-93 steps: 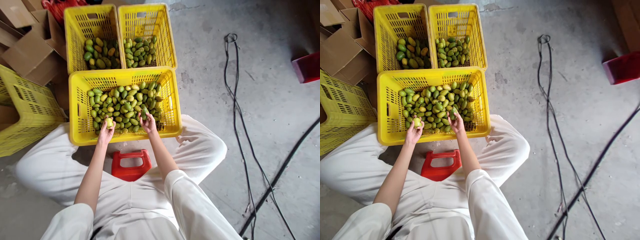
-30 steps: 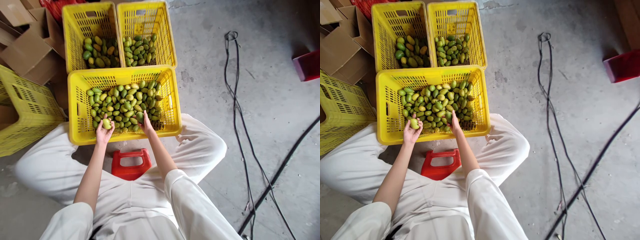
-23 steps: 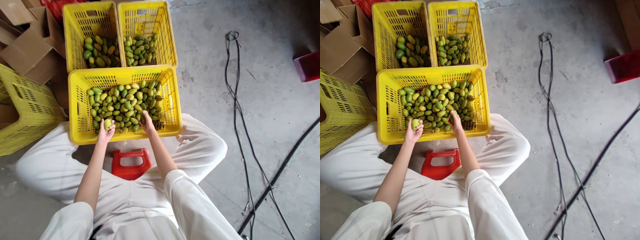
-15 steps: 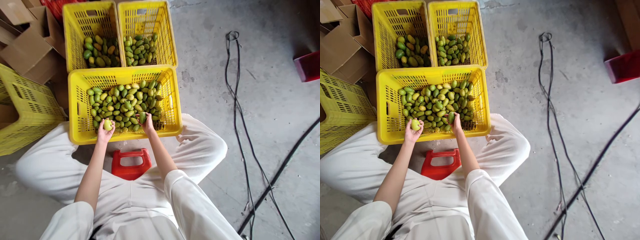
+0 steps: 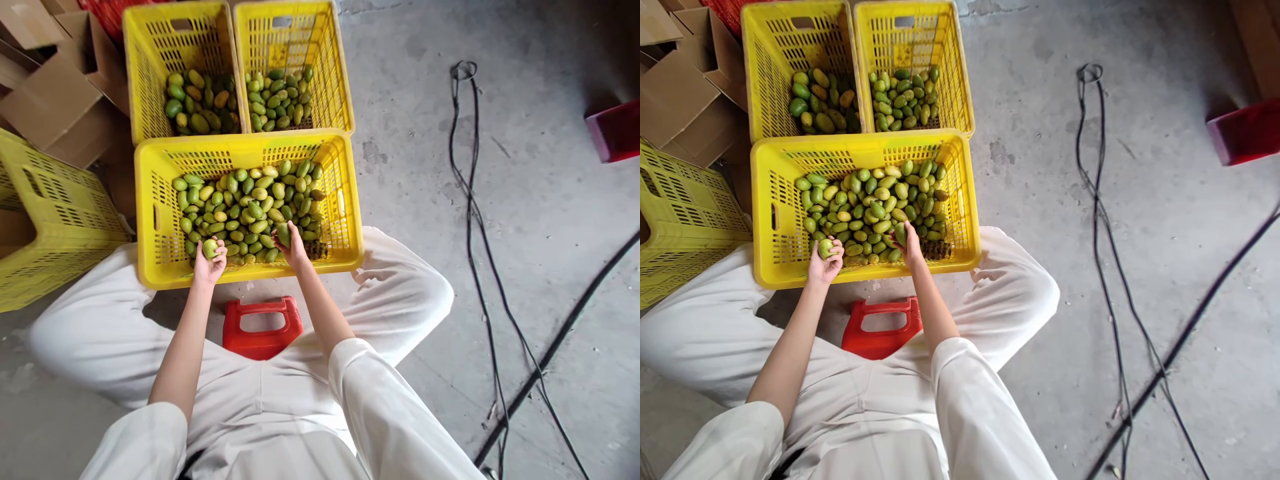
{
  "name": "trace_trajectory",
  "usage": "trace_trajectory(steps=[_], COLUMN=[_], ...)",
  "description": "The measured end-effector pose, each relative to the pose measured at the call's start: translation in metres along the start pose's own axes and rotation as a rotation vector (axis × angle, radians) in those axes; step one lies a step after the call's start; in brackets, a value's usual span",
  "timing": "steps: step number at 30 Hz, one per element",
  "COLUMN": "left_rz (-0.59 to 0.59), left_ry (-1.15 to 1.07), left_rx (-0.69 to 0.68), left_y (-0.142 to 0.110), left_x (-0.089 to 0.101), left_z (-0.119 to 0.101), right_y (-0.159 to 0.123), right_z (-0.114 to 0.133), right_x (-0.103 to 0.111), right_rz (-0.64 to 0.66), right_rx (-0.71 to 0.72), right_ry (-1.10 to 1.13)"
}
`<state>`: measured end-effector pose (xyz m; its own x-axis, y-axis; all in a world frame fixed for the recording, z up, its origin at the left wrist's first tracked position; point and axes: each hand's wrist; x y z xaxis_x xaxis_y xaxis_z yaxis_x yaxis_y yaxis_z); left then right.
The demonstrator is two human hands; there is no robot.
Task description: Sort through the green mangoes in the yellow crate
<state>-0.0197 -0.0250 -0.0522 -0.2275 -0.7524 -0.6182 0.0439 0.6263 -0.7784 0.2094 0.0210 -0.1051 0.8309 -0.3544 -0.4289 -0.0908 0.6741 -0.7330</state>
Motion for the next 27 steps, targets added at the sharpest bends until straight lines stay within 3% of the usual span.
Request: trace_trajectory(steps=[5,11,16,27], left_rz=[0.023,-0.015,-0.027,-0.048], left_ry=[0.074,0.124,0.185,0.031], left_rx=[-0.035,-0.126,-0.039,0.018], left_y=[0.0,0.003,0.001,0.006], left_x=[0.002,0.002,0.0,0.002], left_z=[0.0,0.008,0.01,-0.001], right_y=[-0.001,0.001,0.0,-0.004], right_z=[0.003,-0.001,-0.002,0.001], right_x=[-0.001,-0.004,-0.005,-0.007], right_rz=[0.016,-0.066,-0.025,-0.092], right_rx=[0.057,0.049,0.08,0.118], right_ry=[-0.008,-0.017,-0.087,-0.096])
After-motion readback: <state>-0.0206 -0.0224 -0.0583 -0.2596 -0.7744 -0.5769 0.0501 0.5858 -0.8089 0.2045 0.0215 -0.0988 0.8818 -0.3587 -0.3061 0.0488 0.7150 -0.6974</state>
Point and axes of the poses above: each hand's wrist, its own y-axis towards the middle knuckle, its own x-axis out of the back of the hand, z = x × y, and after that the axes turned 4 degrees about -y, right-handed
